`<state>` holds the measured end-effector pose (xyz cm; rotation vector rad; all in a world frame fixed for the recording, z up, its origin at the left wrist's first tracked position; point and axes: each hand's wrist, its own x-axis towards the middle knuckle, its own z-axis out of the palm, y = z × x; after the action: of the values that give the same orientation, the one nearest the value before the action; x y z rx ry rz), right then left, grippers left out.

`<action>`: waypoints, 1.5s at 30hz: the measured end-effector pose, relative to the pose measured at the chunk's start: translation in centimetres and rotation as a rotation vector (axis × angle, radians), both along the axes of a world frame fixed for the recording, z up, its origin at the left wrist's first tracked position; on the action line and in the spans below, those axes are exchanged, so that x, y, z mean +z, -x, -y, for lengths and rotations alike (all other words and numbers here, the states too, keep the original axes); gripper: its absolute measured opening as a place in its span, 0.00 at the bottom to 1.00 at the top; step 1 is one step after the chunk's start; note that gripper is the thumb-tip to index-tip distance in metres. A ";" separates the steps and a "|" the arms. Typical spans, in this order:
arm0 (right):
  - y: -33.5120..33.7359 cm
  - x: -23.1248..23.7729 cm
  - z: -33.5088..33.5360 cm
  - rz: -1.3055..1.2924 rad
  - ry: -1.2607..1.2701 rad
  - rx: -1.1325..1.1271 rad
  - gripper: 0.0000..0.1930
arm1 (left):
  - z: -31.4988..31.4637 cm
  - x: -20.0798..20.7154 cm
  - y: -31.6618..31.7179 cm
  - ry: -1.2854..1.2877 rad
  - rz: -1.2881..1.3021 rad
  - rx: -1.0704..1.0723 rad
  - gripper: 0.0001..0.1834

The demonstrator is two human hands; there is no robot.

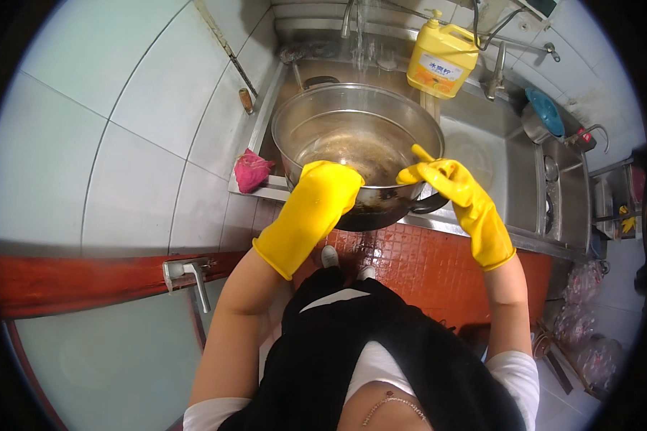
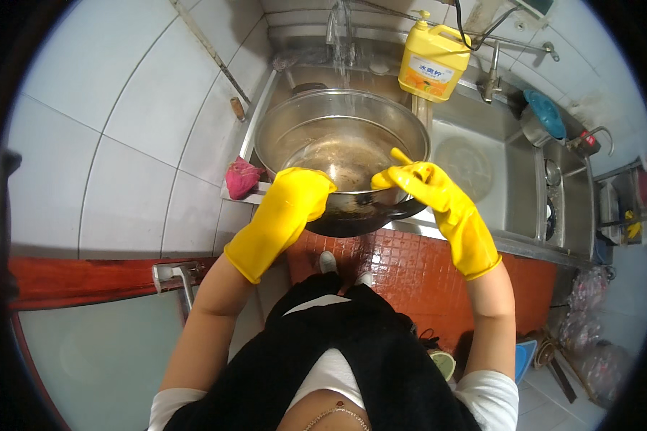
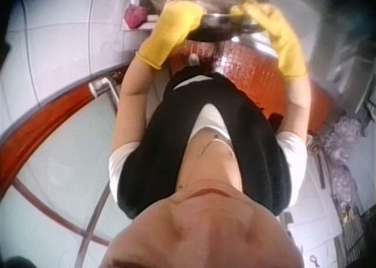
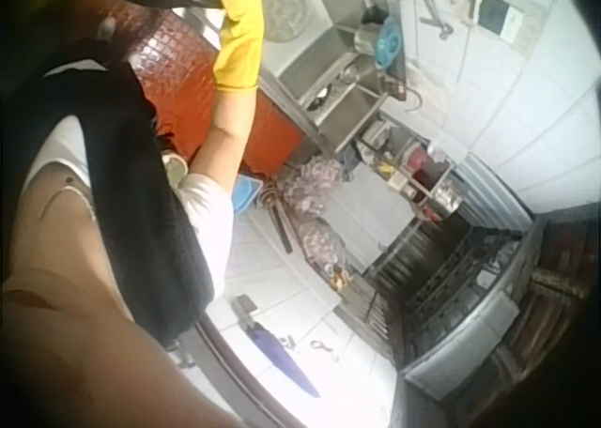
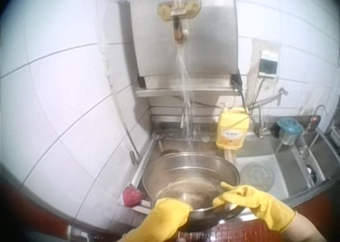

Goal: The person scrubs a large stainless steel pot with a steel wool pad and yellow rubber gloves, then rinses it under running water. They place the cleaned pot on a countertop and remove the gloves.

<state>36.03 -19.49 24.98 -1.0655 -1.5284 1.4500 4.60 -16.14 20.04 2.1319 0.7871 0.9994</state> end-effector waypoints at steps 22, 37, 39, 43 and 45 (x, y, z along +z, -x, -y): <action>4.4 -1.7 -0.5 0.972 -0.722 0.112 0.09 | -5.1 3.4 3.6 0.048 -0.713 -0.067 0.19; 7.0 -0.3 0.7 1.111 -0.544 0.034 0.18 | -3.6 6.5 0.3 0.111 -0.844 -0.171 0.23; 7.3 -0.4 1.0 1.201 -0.523 0.076 0.17 | -3.8 6.3 0.5 0.097 -0.837 -0.150 0.23; 8.2 -1.1 1.5 1.273 -0.518 0.067 0.18 | -4.0 5.4 0.4 0.177 -0.890 -0.214 0.22; 8.5 -1.3 1.6 1.048 -0.642 0.074 0.17 | -4.4 5.3 0.8 0.149 -0.931 -0.218 0.21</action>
<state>27.54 -21.13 23.67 -1.4144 -2.5136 0.2670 3.83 -11.73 25.30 2.4448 0.9597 -0.2231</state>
